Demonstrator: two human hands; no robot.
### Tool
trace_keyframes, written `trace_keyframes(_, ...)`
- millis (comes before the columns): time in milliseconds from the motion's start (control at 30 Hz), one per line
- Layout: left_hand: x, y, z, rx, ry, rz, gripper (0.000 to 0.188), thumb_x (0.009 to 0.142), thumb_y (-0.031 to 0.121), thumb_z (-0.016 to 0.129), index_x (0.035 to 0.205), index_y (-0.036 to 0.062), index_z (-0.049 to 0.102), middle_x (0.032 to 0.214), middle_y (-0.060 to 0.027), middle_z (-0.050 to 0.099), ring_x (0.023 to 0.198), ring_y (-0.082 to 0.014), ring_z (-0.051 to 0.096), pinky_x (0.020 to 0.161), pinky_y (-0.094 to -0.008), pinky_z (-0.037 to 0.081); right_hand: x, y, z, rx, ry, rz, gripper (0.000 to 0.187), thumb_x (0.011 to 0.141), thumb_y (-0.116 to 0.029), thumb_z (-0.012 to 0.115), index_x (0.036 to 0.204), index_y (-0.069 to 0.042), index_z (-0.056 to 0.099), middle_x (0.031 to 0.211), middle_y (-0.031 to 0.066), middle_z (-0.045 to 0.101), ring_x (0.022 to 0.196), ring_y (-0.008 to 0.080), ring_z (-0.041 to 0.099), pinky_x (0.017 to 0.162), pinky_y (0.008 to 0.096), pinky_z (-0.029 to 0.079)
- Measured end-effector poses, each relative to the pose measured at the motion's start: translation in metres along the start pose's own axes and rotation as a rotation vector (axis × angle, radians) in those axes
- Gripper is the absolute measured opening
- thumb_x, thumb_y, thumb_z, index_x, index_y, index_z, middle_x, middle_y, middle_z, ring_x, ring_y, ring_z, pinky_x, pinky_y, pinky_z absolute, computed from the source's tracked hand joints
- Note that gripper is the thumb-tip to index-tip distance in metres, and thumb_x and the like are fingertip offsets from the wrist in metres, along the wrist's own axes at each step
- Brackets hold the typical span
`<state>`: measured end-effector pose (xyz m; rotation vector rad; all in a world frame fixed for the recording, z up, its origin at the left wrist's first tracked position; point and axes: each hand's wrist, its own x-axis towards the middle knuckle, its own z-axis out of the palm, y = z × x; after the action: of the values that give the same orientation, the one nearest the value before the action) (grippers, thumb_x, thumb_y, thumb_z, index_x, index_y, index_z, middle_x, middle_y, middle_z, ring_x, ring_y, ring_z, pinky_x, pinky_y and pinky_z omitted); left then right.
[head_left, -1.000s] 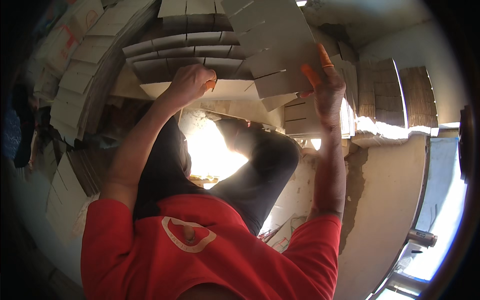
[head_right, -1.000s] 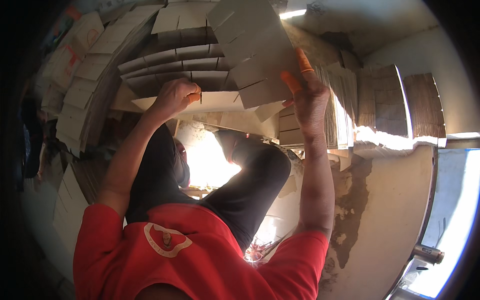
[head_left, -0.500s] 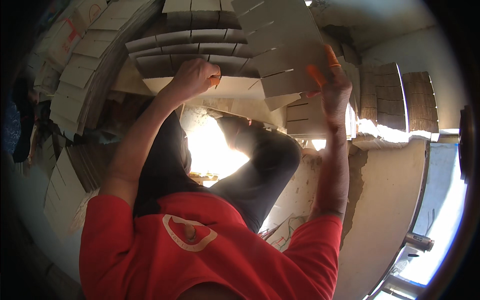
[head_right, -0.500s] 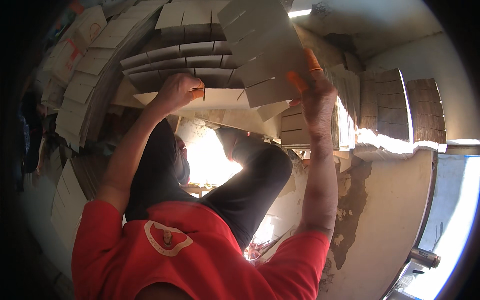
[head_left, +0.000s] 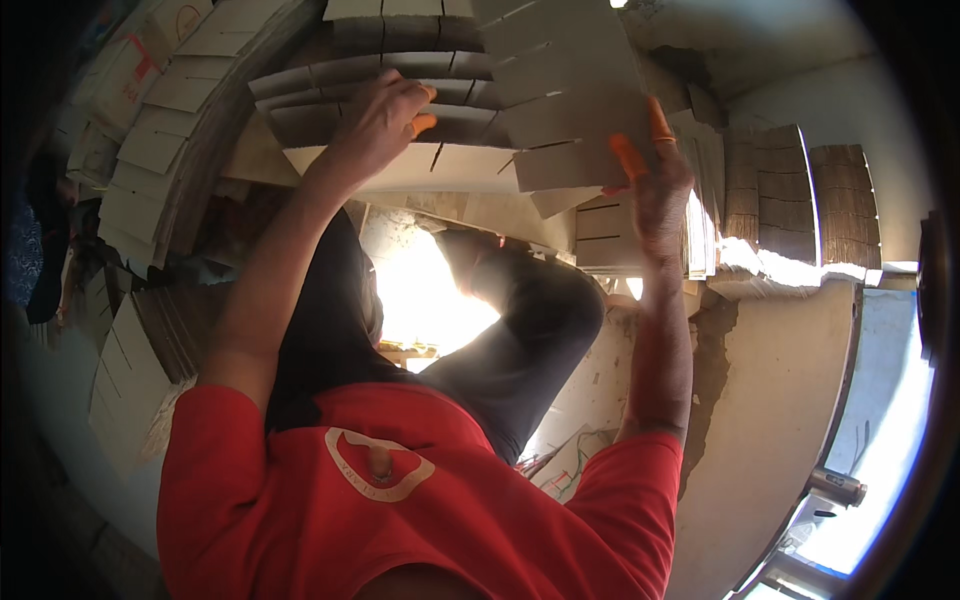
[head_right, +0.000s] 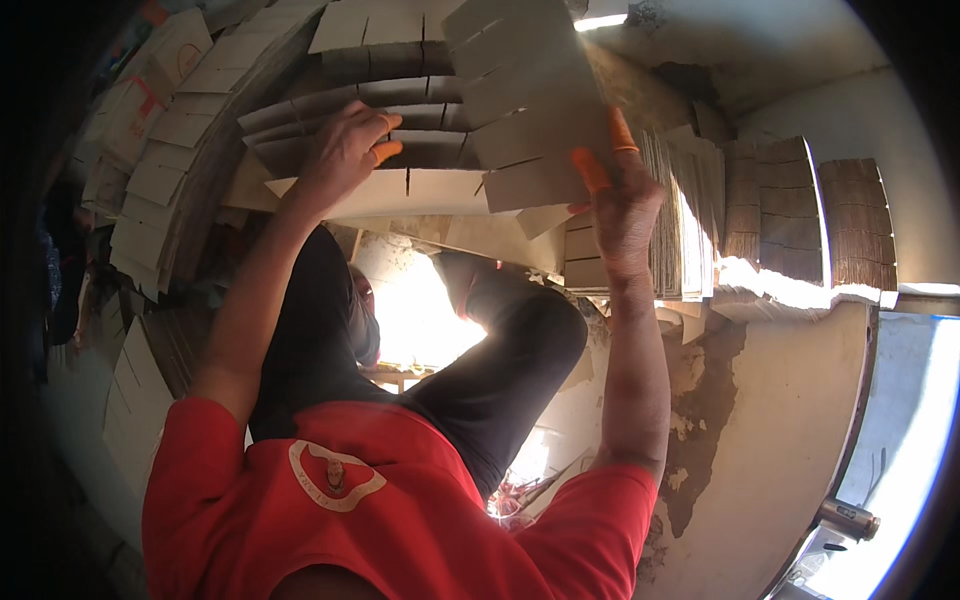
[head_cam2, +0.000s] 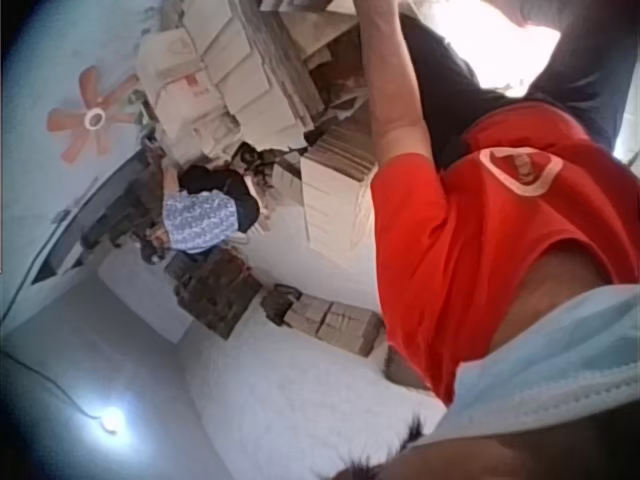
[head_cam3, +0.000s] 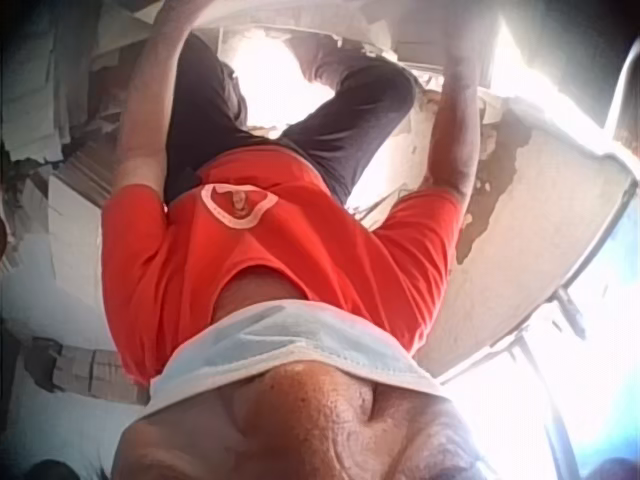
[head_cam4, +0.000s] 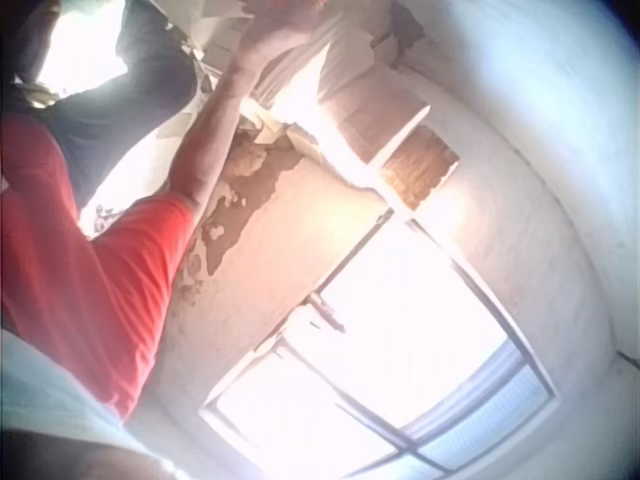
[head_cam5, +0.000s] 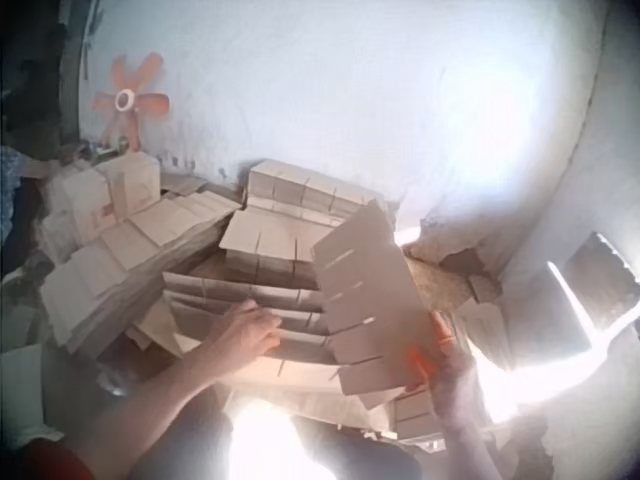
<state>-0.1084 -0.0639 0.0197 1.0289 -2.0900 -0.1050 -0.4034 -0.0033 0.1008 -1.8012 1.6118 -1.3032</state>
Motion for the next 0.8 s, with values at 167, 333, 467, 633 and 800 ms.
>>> trace_keyframes(167, 0.000, -0.013, 0.000, 0.194, -0.228, -0.147, 0.020, 0.074, -0.001, 0.066, 0.094, 0.0003, 0.068, 0.091, -0.0172, 0.066, 0.088, -0.0329, 0.064, 0.077, -0.0396, 0.051, -0.002, 0.004, 0.008, -0.017, -0.044, 0.016, 0.057, 0.084, -0.005, 0.068, 0.137, -0.011, 0.047, 0.088, 0.0036, 0.068, 0.064, 0.0050, 0.059, 0.047, 0.0237, 0.053)
trace_keyframes(333, -0.005, -0.012, 0.002, 0.091, -0.273, -0.258, 0.016, 0.076, 0.001, 0.066, 0.091, 0.0015, 0.068, 0.088, -0.0177, 0.065, 0.086, -0.0338, 0.064, 0.075, -0.0411, 0.051, 0.000, 0.003, 0.009, -0.006, -0.084, 0.034, 0.057, 0.086, -0.005, 0.066, 0.138, -0.013, 0.047, 0.084, 0.0018, 0.065, 0.061, 0.0047, 0.056, 0.046, 0.0221, 0.052)
trace_keyframes(467, -0.006, -0.011, 0.002, 0.067, -0.282, -0.273, 0.015, 0.075, 0.002, 0.067, 0.090, 0.0027, 0.068, 0.086, -0.0180, 0.065, 0.084, -0.0339, 0.065, 0.074, -0.0409, 0.051, -0.001, 0.002, 0.020, 0.003, -0.149, 0.114, 0.056, 0.086, -0.004, 0.065, 0.139, -0.012, 0.046, 0.079, 0.0016, 0.065, 0.055, 0.0056, 0.055, 0.045, 0.0211, 0.050)
trace_keyframes(633, -0.005, -0.013, 0.002, 0.067, -0.295, -0.276, 0.014, 0.075, 0.002, 0.067, 0.090, 0.0024, 0.067, 0.085, -0.0182, 0.064, 0.084, -0.0337, 0.064, 0.072, -0.0413, 0.051, 0.006, -0.004, 0.025, -0.018, -0.407, 0.172, 0.061, 0.087, -0.001, 0.061, 0.143, -0.010, 0.039, 0.072, 0.0032, 0.063, 0.044, 0.0081, 0.048, 0.039, 0.0251, 0.043)
trace_keyframes(800, -0.003, -0.012, 0.001, 0.074, -0.283, -0.254, 0.014, 0.075, 0.001, 0.066, 0.089, 0.0011, 0.066, 0.084, -0.0201, 0.063, 0.083, -0.0355, 0.063, 0.073, -0.0428, 0.050, 0.013, -0.001, 0.036, -0.142, -0.616, 0.139, 0.067, 0.085, 0.003, 0.060, 0.145, -0.007, 0.031, 0.065, 0.0080, 0.058, 0.040, 0.0130, 0.048, 0.039, 0.0293, 0.041)
